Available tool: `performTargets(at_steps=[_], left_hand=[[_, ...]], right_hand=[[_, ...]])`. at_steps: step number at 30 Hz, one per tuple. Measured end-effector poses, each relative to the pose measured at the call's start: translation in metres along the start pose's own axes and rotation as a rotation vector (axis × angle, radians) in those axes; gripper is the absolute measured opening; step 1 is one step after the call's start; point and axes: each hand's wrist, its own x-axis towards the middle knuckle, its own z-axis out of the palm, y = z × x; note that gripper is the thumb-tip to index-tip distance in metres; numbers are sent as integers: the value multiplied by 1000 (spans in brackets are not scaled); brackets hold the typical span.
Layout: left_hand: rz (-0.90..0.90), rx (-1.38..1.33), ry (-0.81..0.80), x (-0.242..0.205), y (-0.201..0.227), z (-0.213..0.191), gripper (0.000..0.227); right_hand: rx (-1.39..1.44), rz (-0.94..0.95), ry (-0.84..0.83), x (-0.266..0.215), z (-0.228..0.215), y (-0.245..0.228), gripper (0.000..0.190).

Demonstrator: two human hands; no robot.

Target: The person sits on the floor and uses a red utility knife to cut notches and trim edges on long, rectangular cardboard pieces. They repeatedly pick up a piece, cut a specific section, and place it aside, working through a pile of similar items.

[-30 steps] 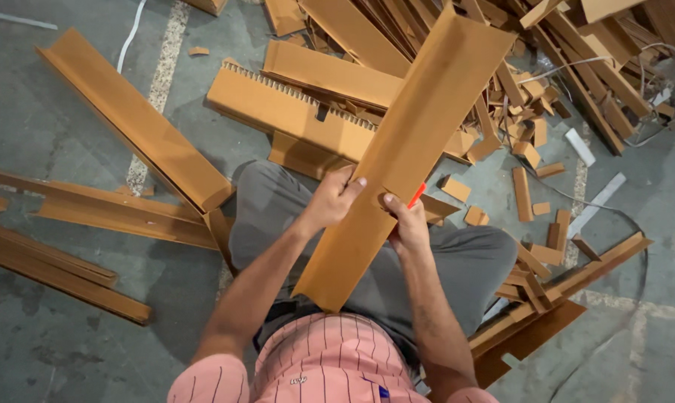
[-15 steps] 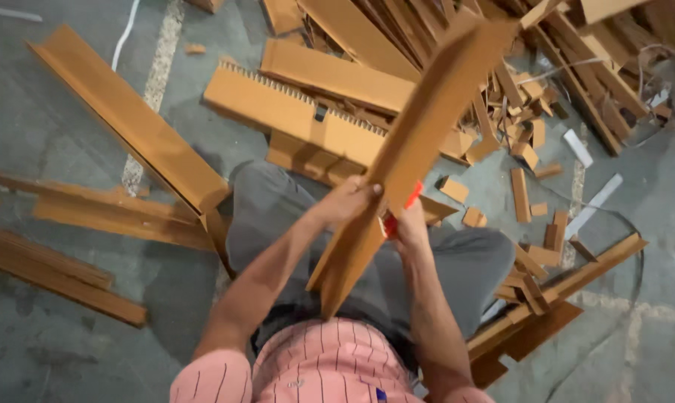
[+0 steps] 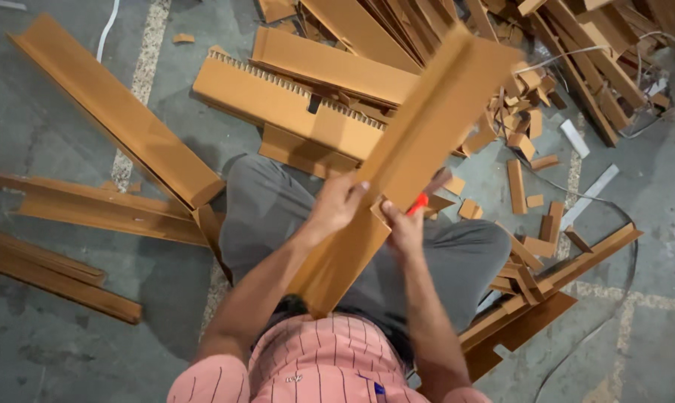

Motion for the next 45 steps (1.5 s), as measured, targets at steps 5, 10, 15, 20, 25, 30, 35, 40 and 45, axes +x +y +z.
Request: performTargets(at_steps=[5, 10, 15, 20, 25, 30, 35, 40, 45], left_hand=[[-4, -56, 278, 18, -23, -66, 32], [55, -186, 197, 5, 15, -117, 35], [-56, -300, -95, -2, 50, -134, 47], [-107, 81, -428, -38, 42, -104, 57], [-244, 267, -794, -76, 16, -88, 47], [-257, -96, -632, -57, -17, -24, 45], [-185, -318, -511, -52, 9, 22, 56], [11, 145, -451, -52, 38, 20, 63], [-8, 183, -498, -48, 78, 6, 66]], right_hand=[[204, 65, 203, -41, 16, 12, 16], [-148, -59, 251, -16, 13, -46, 33], [17, -121, 95, 3, 34, -102, 28], [150, -176, 187, 16, 36, -125, 21], [-170, 29, 230, -10, 20, -97, 14], [-63, 183, 24, -57, 40, -65, 17], [-297, 93, 131, -65, 7, -43, 25], [-689, -156, 213, -76, -33, -66, 34], [-667, -112, 61, -84, -17, -98, 37]])
